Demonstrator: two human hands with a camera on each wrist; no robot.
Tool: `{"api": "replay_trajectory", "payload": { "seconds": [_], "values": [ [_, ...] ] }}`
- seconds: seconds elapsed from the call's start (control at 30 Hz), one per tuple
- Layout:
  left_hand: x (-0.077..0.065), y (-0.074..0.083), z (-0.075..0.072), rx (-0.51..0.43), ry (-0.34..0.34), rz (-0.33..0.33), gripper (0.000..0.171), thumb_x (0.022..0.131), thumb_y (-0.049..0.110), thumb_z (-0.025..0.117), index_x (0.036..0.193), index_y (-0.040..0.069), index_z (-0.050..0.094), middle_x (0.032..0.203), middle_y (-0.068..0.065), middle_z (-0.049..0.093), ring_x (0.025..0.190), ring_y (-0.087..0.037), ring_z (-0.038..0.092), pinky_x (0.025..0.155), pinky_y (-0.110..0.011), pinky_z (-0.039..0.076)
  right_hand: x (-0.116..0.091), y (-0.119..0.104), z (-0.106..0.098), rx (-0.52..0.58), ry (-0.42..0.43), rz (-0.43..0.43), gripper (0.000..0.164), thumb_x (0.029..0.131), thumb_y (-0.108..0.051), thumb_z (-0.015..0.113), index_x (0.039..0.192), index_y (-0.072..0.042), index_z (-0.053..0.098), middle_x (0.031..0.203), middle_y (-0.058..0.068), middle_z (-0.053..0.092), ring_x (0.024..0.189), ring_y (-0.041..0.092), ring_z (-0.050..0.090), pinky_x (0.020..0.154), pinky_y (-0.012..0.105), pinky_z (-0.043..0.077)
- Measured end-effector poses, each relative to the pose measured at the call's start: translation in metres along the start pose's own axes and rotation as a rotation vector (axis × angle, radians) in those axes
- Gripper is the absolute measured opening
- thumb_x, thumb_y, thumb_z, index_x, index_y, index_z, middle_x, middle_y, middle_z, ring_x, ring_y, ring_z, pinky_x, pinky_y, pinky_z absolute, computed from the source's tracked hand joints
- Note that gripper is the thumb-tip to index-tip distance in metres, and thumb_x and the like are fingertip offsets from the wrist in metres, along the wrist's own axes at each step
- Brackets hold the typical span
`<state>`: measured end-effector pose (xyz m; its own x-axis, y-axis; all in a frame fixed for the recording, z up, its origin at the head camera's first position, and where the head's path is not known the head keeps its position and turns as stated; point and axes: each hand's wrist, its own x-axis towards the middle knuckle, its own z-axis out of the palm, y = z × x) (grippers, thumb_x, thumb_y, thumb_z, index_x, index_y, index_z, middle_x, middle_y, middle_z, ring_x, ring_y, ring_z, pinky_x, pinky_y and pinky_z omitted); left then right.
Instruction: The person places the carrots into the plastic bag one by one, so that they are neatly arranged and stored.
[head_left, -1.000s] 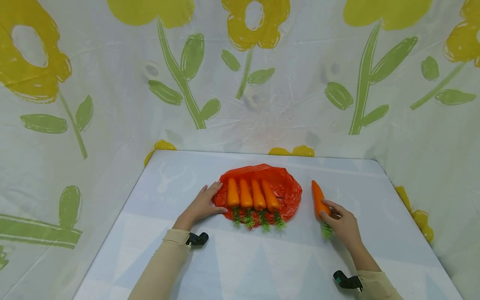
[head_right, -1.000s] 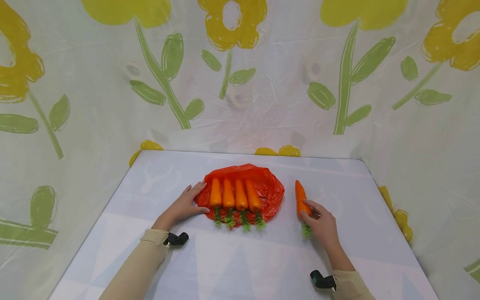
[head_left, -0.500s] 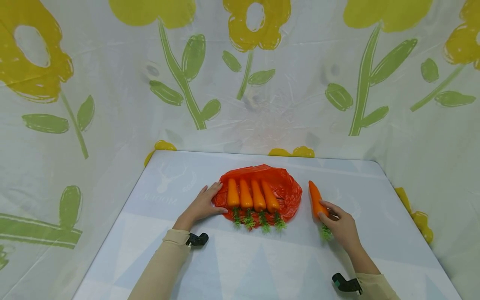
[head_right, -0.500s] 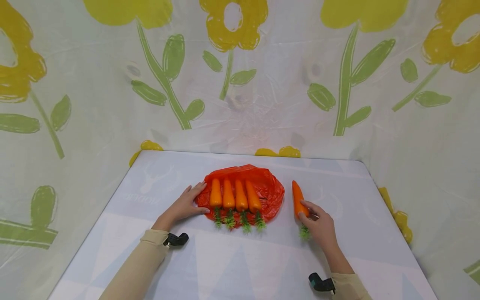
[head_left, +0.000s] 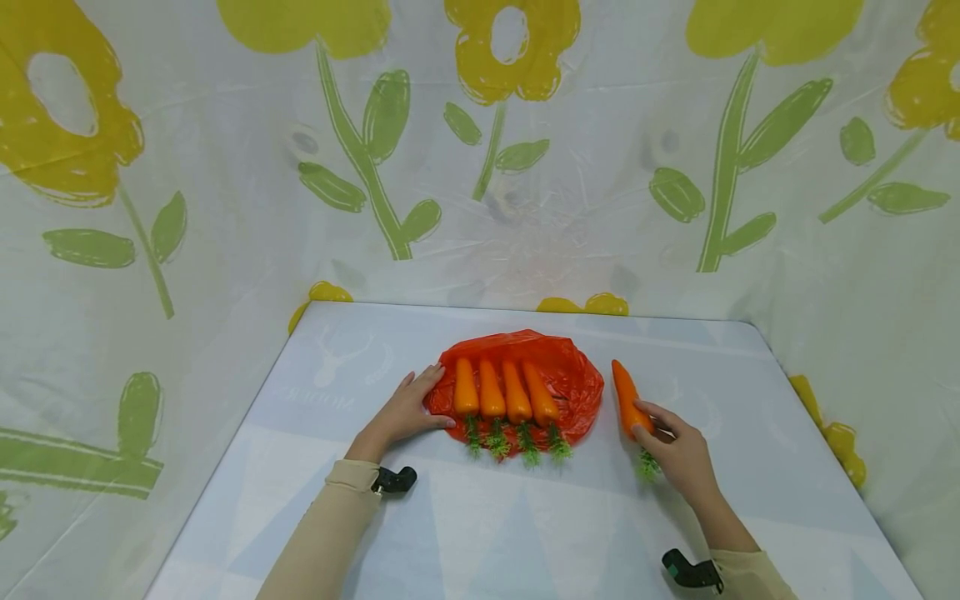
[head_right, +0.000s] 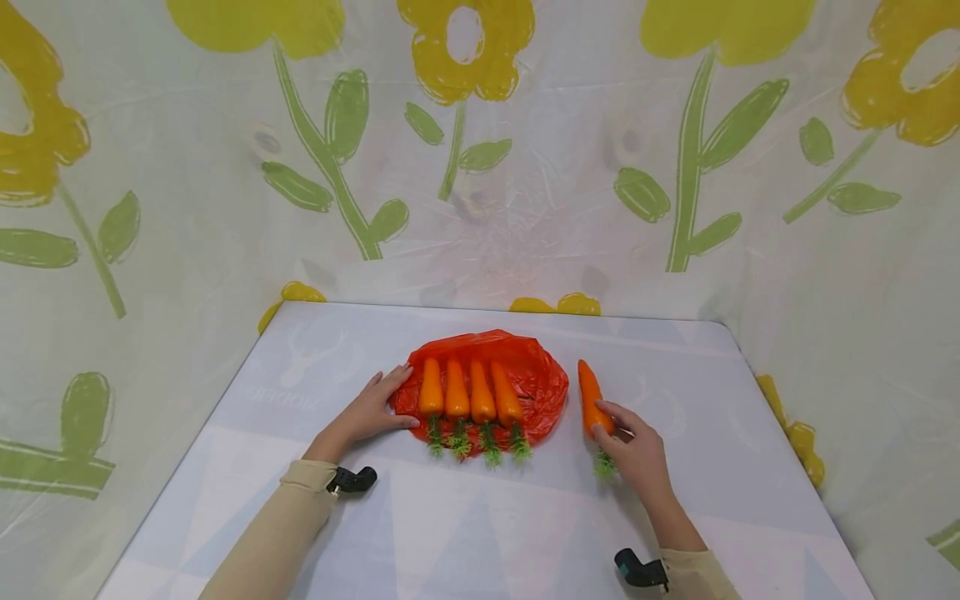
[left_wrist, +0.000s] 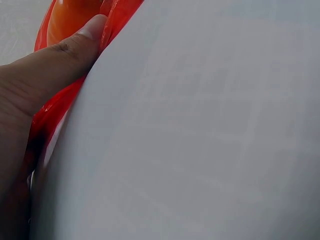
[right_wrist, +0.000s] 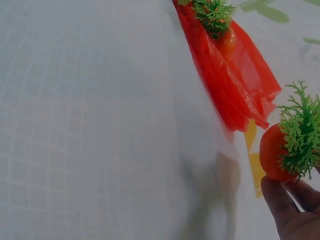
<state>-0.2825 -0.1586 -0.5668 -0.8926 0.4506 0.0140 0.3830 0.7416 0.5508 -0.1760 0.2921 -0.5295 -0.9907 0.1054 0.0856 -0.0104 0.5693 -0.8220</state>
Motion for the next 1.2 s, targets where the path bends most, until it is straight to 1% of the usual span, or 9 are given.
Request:
{"api": "replay_trajectory", "payload": {
  "seconds": [0.13,0.37,0.5,0.77,0.97,1.2],
  "values": [
    [0.000,-0.001,0.000,-0.001,0.001,0.002,0.106,0.081,0.051,0.083,0.160,0.005,0.030,0.165,-0.013,0.029,0.154,-0.029,0.021,0.127,-0.049,0.005,-0.002,-0.003,0.000,0.007,0.005,-0.005,0.047,0.099,-0.031,0.069,0.140,-0.009,0.063,0.142,0.016,0.059,0.117,0.023,0.057,0.084,0.000,0.042],
    [0.000,-0.001,0.000,-0.005,0.001,0.007,0.106,0.081,0.052,0.083,0.160,0.005,0.030,0.165,-0.013,0.029,0.154,-0.029,0.021,0.127,-0.048,0.004,-0.004,-0.006,0.002,0.053,0.004,-0.052,0.046,0.098,-0.028,0.070,0.139,-0.009,0.063,0.141,0.016,0.059,0.109,-0.003,0.054,0.084,0.002,0.046],
    [0.000,0.000,0.000,-0.004,0.004,0.012,0.106,0.081,0.052,0.082,0.160,0.004,0.030,0.165,-0.014,0.029,0.154,-0.030,0.022,0.127,-0.050,0.005,-0.005,-0.007,0.004,0.078,0.002,-0.075,0.045,0.098,-0.025,0.070,0.139,-0.007,0.063,0.140,0.016,0.060,0.105,-0.012,0.051,0.084,0.003,0.047],
    [0.000,0.000,0.000,0.002,-0.006,-0.007,0.107,0.081,0.052,0.082,0.161,0.006,0.029,0.166,-0.012,0.028,0.155,-0.027,0.020,0.127,-0.047,0.003,-0.007,-0.011,0.007,0.102,0.004,-0.121,0.042,0.098,-0.019,0.070,0.137,-0.003,0.064,0.139,0.020,0.060,0.104,-0.013,0.052,0.085,0.004,0.048],
    [-0.001,0.001,0.000,-0.008,0.001,-0.003,0.106,0.081,0.051,0.083,0.160,0.004,0.030,0.165,-0.013,0.029,0.155,-0.029,0.020,0.127,-0.048,0.002,-0.008,-0.016,0.009,0.110,0.008,-0.161,0.041,0.097,-0.016,0.071,0.135,-0.004,0.065,0.138,0.018,0.061,0.105,-0.010,0.053,0.088,0.005,0.047],
    [-0.001,0.002,0.000,-0.006,0.004,0.003,0.105,0.081,0.051,0.083,0.160,0.004,0.031,0.165,-0.014,0.029,0.154,-0.029,0.021,0.127,-0.049,0.003,-0.008,-0.019,0.011,0.081,-0.004,-0.191,0.041,0.096,-0.015,0.072,0.136,-0.005,0.065,0.138,0.016,0.062,0.107,-0.009,0.053,0.089,0.008,0.049]
  ]
}}
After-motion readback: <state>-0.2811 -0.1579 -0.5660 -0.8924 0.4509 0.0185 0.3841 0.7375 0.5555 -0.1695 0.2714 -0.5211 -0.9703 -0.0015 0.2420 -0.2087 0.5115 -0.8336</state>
